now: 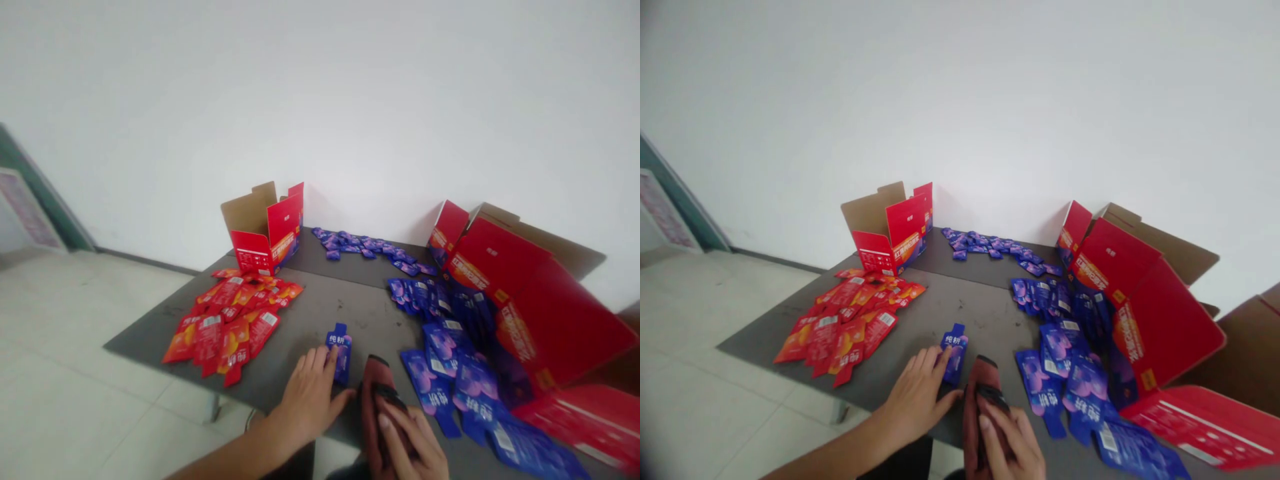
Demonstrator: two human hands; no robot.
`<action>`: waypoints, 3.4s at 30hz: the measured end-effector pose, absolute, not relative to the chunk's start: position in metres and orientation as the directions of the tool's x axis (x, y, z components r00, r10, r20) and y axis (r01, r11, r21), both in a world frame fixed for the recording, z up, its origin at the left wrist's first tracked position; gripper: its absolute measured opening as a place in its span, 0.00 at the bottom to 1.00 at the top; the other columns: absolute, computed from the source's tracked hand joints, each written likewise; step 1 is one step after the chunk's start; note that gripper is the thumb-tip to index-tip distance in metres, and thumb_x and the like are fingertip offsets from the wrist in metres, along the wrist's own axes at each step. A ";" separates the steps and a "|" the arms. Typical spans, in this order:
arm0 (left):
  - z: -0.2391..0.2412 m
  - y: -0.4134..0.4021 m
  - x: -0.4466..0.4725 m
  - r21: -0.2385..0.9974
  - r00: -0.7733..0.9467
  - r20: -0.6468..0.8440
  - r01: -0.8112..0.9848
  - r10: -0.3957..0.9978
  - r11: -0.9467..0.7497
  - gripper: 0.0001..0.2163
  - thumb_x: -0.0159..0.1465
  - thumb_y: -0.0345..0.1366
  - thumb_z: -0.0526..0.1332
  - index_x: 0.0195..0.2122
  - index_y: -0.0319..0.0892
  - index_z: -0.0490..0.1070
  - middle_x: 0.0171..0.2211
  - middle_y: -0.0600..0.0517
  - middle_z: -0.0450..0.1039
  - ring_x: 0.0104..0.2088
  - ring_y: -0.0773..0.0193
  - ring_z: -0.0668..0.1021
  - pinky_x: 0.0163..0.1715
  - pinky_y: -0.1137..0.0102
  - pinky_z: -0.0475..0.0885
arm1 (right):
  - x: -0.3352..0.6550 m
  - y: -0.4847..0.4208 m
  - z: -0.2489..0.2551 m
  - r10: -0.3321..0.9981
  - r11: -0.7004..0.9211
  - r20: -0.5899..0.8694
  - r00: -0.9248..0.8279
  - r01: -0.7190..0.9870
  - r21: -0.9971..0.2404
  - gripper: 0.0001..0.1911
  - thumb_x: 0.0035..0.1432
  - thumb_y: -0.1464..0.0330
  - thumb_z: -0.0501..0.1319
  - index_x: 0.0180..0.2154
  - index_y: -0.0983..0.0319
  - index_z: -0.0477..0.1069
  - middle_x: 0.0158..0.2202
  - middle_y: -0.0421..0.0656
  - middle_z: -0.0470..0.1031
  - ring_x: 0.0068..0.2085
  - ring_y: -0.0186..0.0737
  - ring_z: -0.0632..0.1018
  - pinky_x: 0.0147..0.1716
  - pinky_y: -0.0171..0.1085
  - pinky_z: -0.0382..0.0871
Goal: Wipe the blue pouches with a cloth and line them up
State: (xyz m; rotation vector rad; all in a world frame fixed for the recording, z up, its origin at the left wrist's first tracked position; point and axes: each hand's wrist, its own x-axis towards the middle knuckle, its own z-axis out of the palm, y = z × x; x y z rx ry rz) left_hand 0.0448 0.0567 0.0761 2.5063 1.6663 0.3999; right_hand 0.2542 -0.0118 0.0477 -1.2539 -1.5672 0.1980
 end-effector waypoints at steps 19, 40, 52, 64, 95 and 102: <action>0.034 0.002 -0.007 0.153 0.609 0.351 0.713 0.712 -0.685 0.29 0.71 0.54 0.59 0.66 0.39 0.66 0.64 0.42 0.71 0.63 0.50 0.71 0.63 0.56 0.63 | 0.218 0.014 0.099 0.865 0.405 0.499 -0.054 0.663 -0.630 0.13 0.69 0.60 0.63 0.52 0.50 0.81 0.48 0.44 0.80 0.48 0.43 0.80 0.49 0.41 0.76; 0.021 0.009 -0.007 0.200 0.563 0.379 0.724 0.734 -0.660 0.11 0.72 0.38 0.63 0.53 0.43 0.76 0.50 0.46 0.79 0.52 0.53 0.78 0.54 0.57 0.71 | 0.186 0.074 0.089 0.791 0.605 0.319 -0.523 0.745 -0.280 0.14 0.72 0.62 0.59 0.53 0.49 0.79 0.49 0.43 0.80 0.50 0.41 0.79 0.51 0.39 0.74; 0.023 0.012 -0.006 0.193 0.585 0.349 0.720 0.732 -0.667 0.10 0.71 0.36 0.64 0.52 0.43 0.76 0.49 0.48 0.80 0.50 0.54 0.79 0.52 0.59 0.72 | 0.185 0.075 0.100 0.788 0.607 0.308 -0.534 0.757 -0.242 0.14 0.72 0.61 0.59 0.54 0.48 0.79 0.49 0.43 0.79 0.49 0.42 0.78 0.49 0.40 0.74; 0.022 0.010 -0.005 0.235 0.563 0.377 0.710 0.735 -0.664 0.15 0.72 0.35 0.62 0.59 0.42 0.72 0.55 0.47 0.78 0.55 0.54 0.77 0.55 0.59 0.71 | 0.187 0.093 0.107 0.833 0.513 0.362 -0.419 0.831 -0.217 0.14 0.72 0.61 0.58 0.53 0.52 0.80 0.46 0.46 0.78 0.46 0.44 0.78 0.46 0.40 0.74; 0.028 0.010 -0.004 0.289 0.534 0.360 0.716 0.765 -0.636 0.14 0.65 0.37 0.71 0.50 0.43 0.76 0.46 0.50 0.80 0.47 0.55 0.78 0.48 0.59 0.73 | 0.171 0.084 0.099 0.858 0.513 0.190 -0.477 0.822 -0.250 0.13 0.71 0.60 0.59 0.52 0.47 0.80 0.44 0.42 0.77 0.45 0.41 0.78 0.43 0.36 0.72; 0.027 0.013 -0.003 0.270 0.540 0.408 0.699 0.736 -0.663 0.23 0.67 0.38 0.69 0.62 0.40 0.69 0.57 0.47 0.77 0.55 0.56 0.76 0.54 0.60 0.70 | 0.185 0.147 0.113 0.931 0.314 0.255 -0.261 0.929 -0.194 0.15 0.72 0.60 0.58 0.53 0.50 0.80 0.44 0.46 0.77 0.46 0.45 0.79 0.45 0.40 0.73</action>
